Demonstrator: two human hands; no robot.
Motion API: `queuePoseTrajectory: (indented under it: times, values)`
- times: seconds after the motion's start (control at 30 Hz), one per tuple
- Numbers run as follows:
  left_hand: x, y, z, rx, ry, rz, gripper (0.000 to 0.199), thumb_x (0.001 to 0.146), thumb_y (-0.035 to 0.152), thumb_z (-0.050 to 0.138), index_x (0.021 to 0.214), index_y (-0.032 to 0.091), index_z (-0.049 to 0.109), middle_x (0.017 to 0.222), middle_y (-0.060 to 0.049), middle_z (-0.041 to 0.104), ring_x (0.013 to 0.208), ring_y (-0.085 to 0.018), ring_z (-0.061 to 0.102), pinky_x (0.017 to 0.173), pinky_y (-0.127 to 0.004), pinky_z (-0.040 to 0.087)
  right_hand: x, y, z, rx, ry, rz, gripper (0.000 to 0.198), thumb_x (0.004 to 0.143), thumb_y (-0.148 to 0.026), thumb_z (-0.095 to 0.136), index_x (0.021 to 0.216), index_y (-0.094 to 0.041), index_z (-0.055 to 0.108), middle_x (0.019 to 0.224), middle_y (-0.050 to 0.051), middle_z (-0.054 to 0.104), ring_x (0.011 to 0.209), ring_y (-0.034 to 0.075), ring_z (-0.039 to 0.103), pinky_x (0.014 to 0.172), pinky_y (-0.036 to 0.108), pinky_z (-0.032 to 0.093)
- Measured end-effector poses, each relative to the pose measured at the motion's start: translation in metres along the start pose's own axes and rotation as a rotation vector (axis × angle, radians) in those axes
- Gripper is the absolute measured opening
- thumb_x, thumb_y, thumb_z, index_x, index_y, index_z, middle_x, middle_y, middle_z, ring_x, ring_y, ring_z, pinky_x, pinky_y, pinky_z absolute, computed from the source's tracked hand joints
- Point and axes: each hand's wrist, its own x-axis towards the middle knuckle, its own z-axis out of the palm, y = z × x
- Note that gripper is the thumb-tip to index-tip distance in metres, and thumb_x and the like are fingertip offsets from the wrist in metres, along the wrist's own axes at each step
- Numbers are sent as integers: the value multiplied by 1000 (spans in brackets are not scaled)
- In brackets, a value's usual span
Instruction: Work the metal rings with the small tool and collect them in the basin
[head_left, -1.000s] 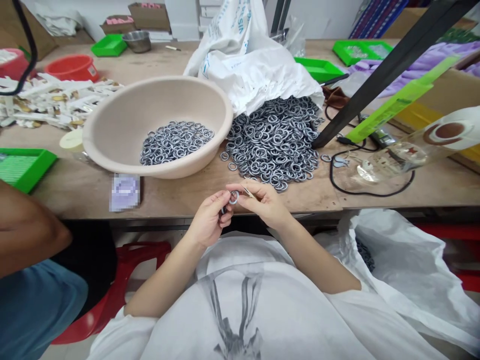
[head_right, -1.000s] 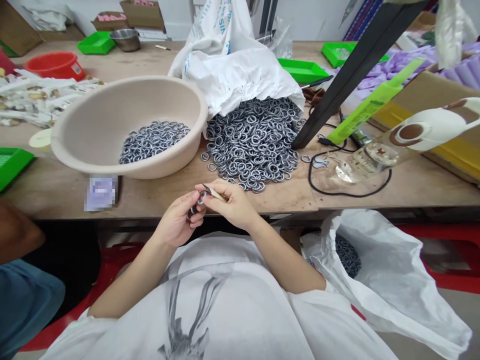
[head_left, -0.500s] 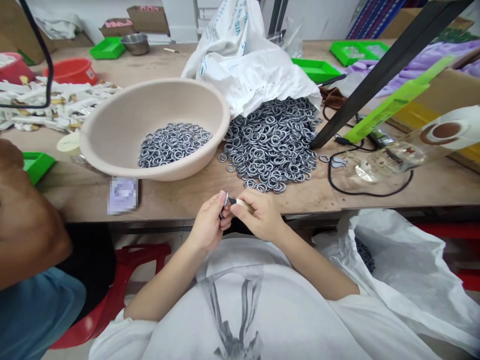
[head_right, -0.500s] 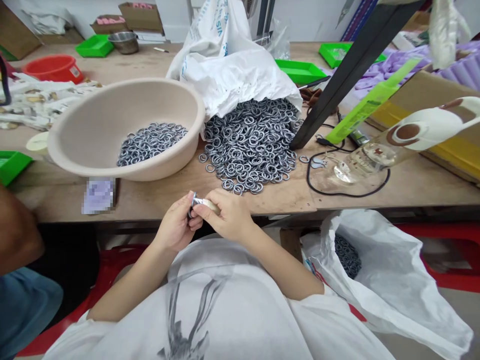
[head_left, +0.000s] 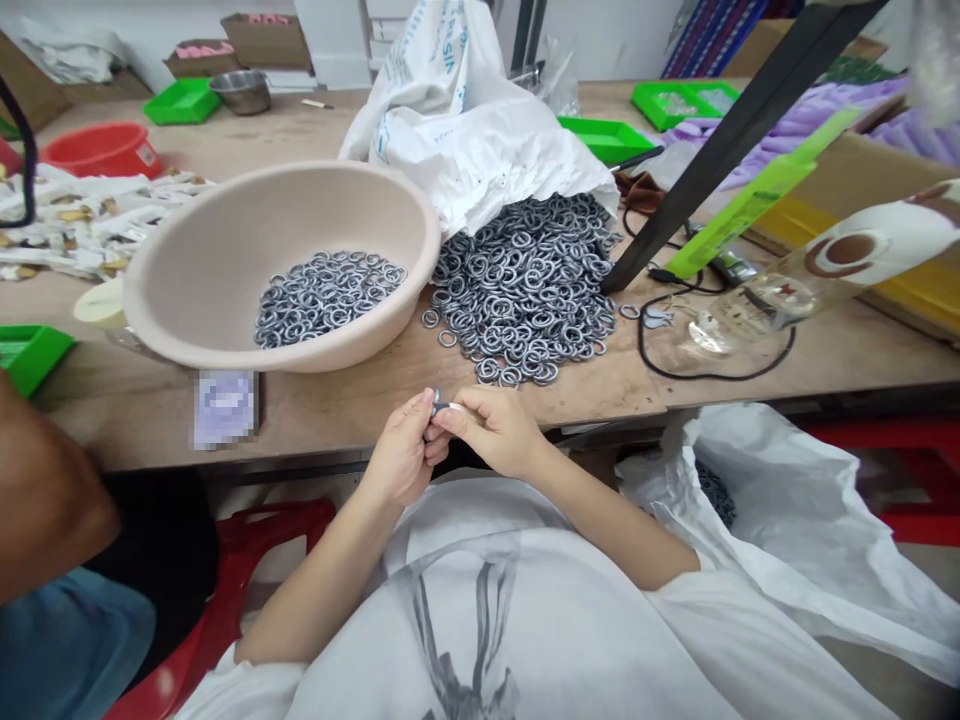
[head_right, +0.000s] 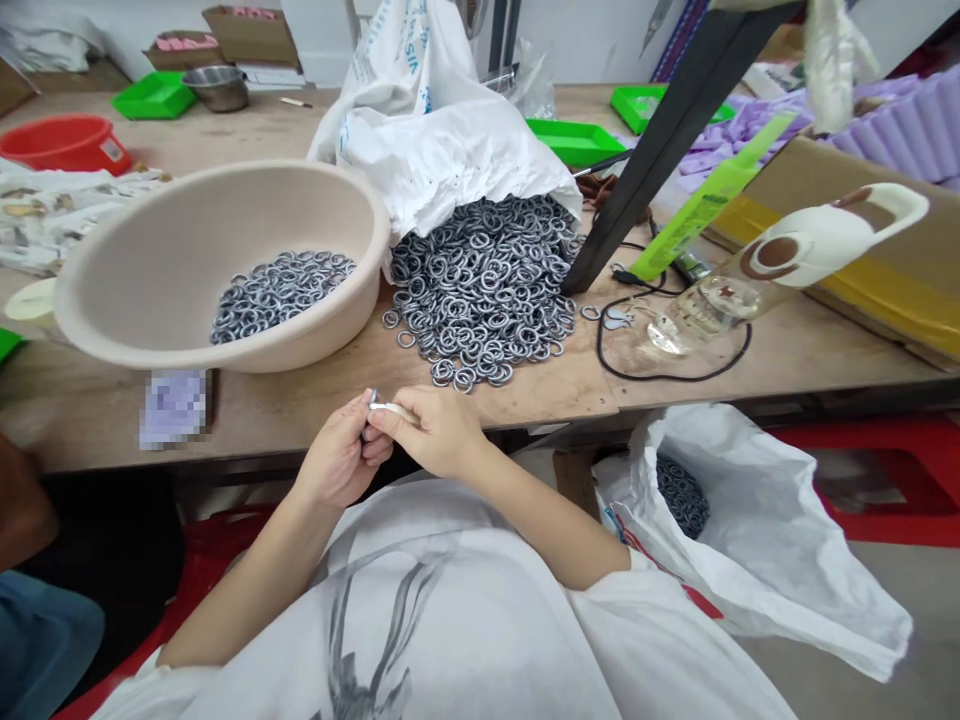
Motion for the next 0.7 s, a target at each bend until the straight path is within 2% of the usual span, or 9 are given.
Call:
queuePoseTrajectory:
  times: [0.1,0.17,0.23,0.3,0.4,0.5,0.6,0.7]
  values:
    - [-5,-1,-3,58,-66,-38,50,74,53,77,63,17,44,52,8,37,40,-1,29,39,-14,23,17,4,-3,-178,113,136,49,98,-53,46,64,-19,52,59,-3,50,58,11,45,57,26,26]
    - [-9,-1,-4,85,-97,-52,50,77,52,75,61,16,45,52,7,37,41,-2,31,40,-15,24,32,5,-8,-357,161,188,46,98,-54,46,72,-19,60,68,0,60,65,13,54,59,26,29]
    - [-11,2,-6,87,-64,-16,48,77,51,76,62,16,47,54,7,40,41,-2,32,40,-16,25,46,2,-11,-521,133,144,39,96,-54,51,88,-20,68,88,4,69,78,18,63,63,27,34]
    - [-11,6,-8,92,-11,49,45,75,50,78,65,15,53,57,5,48,42,-2,35,39,-16,26,61,-2,-10,-657,57,92,35,94,-50,58,106,-19,70,106,8,70,88,22,67,66,29,40]
    - [-10,10,-13,112,32,111,41,71,49,82,70,13,61,64,0,59,43,-3,40,40,-16,27,79,-4,-3,-795,-58,124,32,92,-37,62,114,-15,70,116,15,68,93,26,70,70,32,47]
    - [-10,11,-17,121,68,117,40,69,48,84,79,12,70,65,-2,63,44,-3,42,40,-16,27,89,1,4,-826,-81,167,29,94,-35,59,112,-14,70,114,17,69,95,28,70,73,33,50]
    - [-7,10,-20,106,84,106,42,70,41,83,100,13,73,63,0,63,44,-3,44,41,-15,29,87,7,3,-808,-59,155,29,97,-32,52,110,-14,70,111,18,69,92,28,70,72,34,49]
    - [-3,10,-20,40,100,97,39,72,38,81,102,14,71,71,-2,67,49,-6,51,41,-15,35,74,9,-6,-651,7,139,23,95,-27,51,100,-14,69,107,16,69,89,25,68,73,33,47]
